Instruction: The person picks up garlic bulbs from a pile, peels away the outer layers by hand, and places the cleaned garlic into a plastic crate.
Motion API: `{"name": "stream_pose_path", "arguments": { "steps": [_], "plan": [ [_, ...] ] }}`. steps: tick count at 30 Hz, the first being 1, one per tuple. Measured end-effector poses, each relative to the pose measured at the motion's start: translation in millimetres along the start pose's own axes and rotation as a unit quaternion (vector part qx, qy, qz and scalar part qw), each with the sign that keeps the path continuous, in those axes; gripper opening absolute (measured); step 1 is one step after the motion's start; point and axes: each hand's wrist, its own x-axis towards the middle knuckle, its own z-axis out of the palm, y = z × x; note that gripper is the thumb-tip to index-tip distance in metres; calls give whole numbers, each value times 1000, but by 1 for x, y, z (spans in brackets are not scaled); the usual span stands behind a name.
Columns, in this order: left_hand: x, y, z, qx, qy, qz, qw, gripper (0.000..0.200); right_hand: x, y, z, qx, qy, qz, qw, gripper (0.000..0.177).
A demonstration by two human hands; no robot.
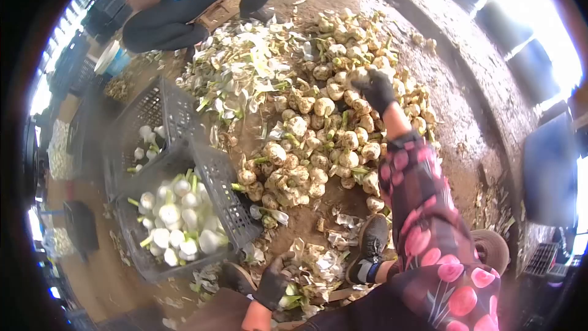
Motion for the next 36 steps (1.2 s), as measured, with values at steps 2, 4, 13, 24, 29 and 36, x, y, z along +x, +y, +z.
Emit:
{"name": "stream_pose_path", "arguments": {
  "steps": [2, 4, 13, 24, 29, 36],
  "plan": [
    [-6, 1, 3, -77, -6, 32, 997, 49, -57, -20, 5, 355, -152, 2, 922, 41],
    [-10, 12, 7, -86, -4, 99, 991, 66, -115, -45, 23, 607, -300, 69, 733, 50],
    [-55, 68, 19, -199, 54, 273, 940, 18, -281, -148, 29, 517, -570, -88, 633, 72],
    [-111, 80, 30, -31, 85, 341, 936, 13, -379, -221, -37, 272, -173, -272, 906, 66],
    [-115, 63, 18, -6, -26, 362, 932, 24, -392, -215, -37, 267, -178, -237, 917, 72],
    [-127, 64, 36, -117, 18, 373, 920, 41, -400, -232, -53, -3, -13, -455, 890, 74]
  ]
}}
